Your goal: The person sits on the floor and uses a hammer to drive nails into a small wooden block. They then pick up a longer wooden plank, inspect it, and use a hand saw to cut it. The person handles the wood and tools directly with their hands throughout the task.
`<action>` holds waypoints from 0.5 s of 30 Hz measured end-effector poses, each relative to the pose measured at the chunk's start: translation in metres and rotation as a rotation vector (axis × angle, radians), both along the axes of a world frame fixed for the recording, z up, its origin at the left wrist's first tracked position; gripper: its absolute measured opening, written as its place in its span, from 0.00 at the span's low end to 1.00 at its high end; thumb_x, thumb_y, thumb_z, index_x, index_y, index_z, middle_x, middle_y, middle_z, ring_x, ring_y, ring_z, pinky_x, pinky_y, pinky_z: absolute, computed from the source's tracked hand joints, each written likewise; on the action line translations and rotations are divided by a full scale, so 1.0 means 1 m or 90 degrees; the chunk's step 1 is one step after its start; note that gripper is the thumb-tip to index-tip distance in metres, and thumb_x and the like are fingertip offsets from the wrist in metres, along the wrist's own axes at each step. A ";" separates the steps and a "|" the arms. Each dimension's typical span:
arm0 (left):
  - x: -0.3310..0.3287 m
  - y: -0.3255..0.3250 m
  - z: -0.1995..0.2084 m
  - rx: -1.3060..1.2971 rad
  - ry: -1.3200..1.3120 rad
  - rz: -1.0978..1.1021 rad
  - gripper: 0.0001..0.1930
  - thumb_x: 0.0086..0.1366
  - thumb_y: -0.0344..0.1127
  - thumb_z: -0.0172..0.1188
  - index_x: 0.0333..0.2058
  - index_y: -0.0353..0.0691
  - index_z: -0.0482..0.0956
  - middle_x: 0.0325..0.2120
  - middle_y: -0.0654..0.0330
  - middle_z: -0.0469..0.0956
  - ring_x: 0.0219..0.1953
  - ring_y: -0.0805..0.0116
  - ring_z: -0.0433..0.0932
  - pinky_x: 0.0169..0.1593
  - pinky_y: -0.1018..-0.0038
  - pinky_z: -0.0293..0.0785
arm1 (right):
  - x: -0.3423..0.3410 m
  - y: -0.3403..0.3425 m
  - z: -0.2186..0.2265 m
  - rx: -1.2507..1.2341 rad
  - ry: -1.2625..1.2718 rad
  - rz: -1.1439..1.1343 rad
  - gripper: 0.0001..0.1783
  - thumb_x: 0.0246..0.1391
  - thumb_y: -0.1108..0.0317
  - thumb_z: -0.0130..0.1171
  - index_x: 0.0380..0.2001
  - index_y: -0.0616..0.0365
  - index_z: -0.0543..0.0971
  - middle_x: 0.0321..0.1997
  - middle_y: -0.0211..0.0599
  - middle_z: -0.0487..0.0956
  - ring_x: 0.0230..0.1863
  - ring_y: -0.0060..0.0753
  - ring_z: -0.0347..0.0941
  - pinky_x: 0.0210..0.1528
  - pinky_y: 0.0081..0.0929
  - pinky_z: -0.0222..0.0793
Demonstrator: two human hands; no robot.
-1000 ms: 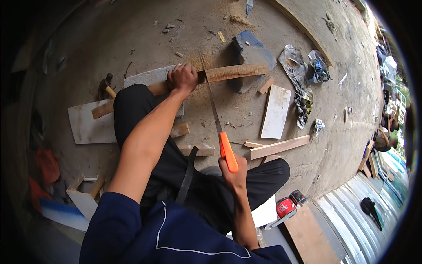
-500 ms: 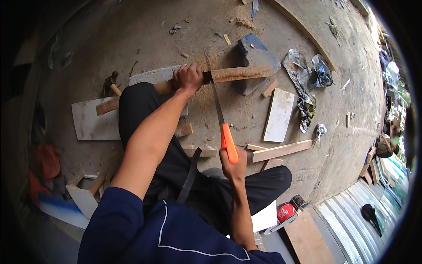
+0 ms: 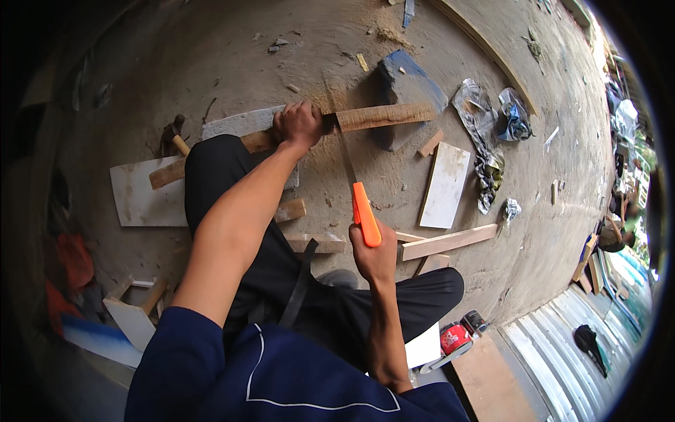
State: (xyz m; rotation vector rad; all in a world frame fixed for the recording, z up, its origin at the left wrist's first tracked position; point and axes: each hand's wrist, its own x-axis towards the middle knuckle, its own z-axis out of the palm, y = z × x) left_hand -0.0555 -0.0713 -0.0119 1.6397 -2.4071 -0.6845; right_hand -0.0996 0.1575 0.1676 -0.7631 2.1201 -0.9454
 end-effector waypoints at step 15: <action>-0.005 0.000 0.004 0.012 -0.032 0.014 0.15 0.61 0.42 0.46 0.29 0.42 0.79 0.34 0.55 0.81 0.44 0.55 0.75 0.50 0.57 0.60 | -0.001 -0.006 0.001 0.017 -0.049 -0.029 0.09 0.47 0.69 0.58 0.22 0.66 0.74 0.17 0.50 0.71 0.18 0.46 0.70 0.25 0.34 0.65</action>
